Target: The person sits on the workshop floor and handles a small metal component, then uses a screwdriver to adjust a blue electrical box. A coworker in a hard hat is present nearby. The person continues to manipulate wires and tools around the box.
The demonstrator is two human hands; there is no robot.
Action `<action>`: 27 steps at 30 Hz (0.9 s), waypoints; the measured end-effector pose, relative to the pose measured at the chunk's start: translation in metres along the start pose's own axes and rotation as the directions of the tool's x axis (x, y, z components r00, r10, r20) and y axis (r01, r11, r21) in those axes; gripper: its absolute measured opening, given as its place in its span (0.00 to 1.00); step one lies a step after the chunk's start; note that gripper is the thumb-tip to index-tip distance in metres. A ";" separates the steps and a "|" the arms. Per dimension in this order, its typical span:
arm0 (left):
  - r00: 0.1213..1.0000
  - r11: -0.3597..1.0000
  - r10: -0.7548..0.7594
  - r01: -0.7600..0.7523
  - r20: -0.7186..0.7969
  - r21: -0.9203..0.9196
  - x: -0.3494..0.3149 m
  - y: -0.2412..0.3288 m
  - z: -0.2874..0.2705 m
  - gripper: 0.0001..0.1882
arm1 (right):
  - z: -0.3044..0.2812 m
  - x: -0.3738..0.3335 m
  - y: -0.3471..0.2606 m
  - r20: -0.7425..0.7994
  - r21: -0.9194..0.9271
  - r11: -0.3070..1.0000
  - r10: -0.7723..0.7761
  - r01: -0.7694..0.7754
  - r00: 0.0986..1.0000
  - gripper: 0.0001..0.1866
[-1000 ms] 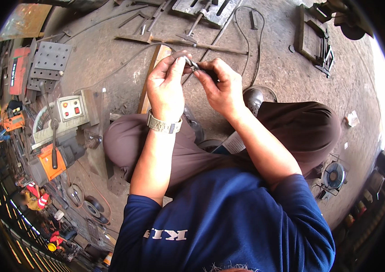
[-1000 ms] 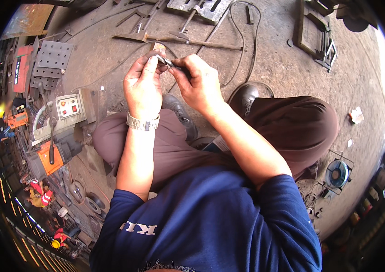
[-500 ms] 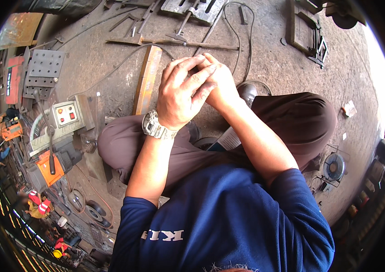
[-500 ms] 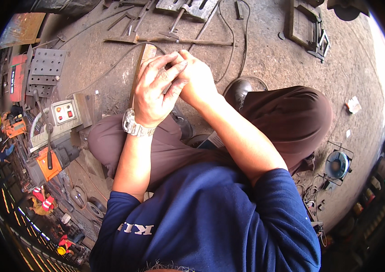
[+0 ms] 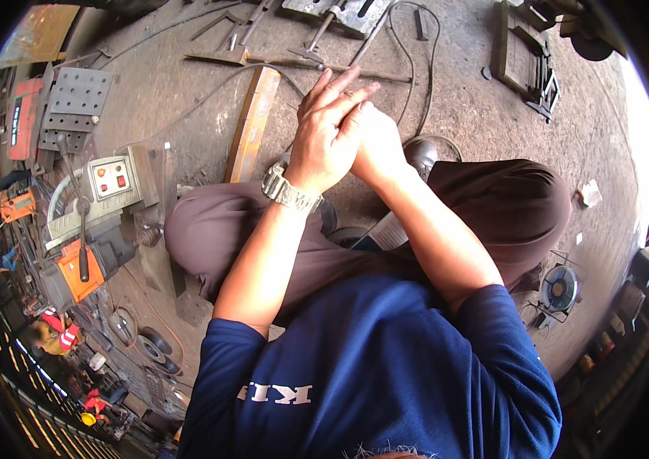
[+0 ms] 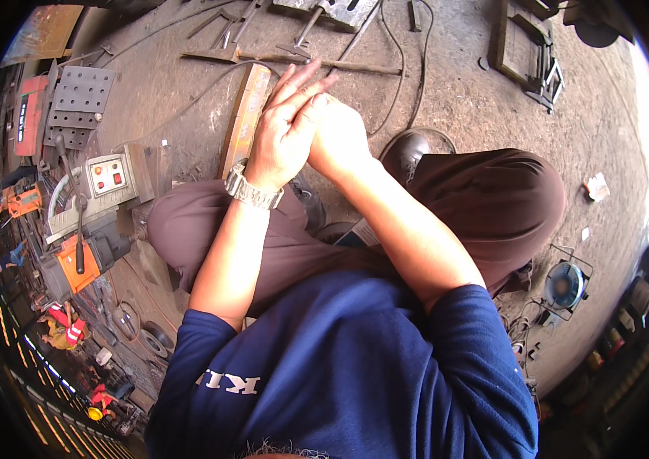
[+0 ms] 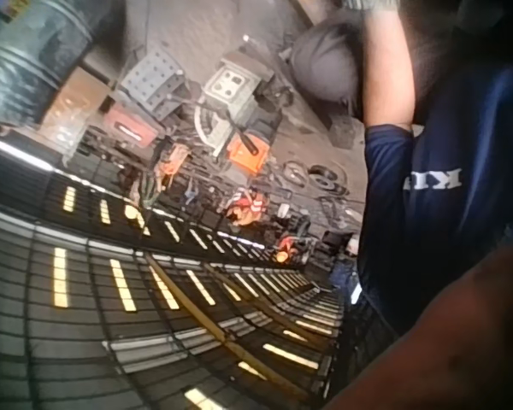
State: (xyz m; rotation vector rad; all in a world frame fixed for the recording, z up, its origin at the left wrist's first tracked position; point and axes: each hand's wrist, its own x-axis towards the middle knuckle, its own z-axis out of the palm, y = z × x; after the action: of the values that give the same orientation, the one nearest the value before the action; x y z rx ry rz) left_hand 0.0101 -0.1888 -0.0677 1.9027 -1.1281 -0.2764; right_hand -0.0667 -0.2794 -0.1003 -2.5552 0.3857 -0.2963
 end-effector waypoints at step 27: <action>0.860 0.870 -0.344 0.142 -0.377 -0.472 -0.018 0.003 -0.036 0.08 | -0.005 0.011 -0.018 0.019 0.929 0.363 0.154 -0.074 0.988 0.08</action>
State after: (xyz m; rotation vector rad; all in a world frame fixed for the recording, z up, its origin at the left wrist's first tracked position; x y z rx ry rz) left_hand 0.0188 -0.1538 -0.0482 1.5925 -0.4533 -0.1898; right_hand -0.0543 -0.2704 -0.0853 -1.3475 0.2864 -0.4058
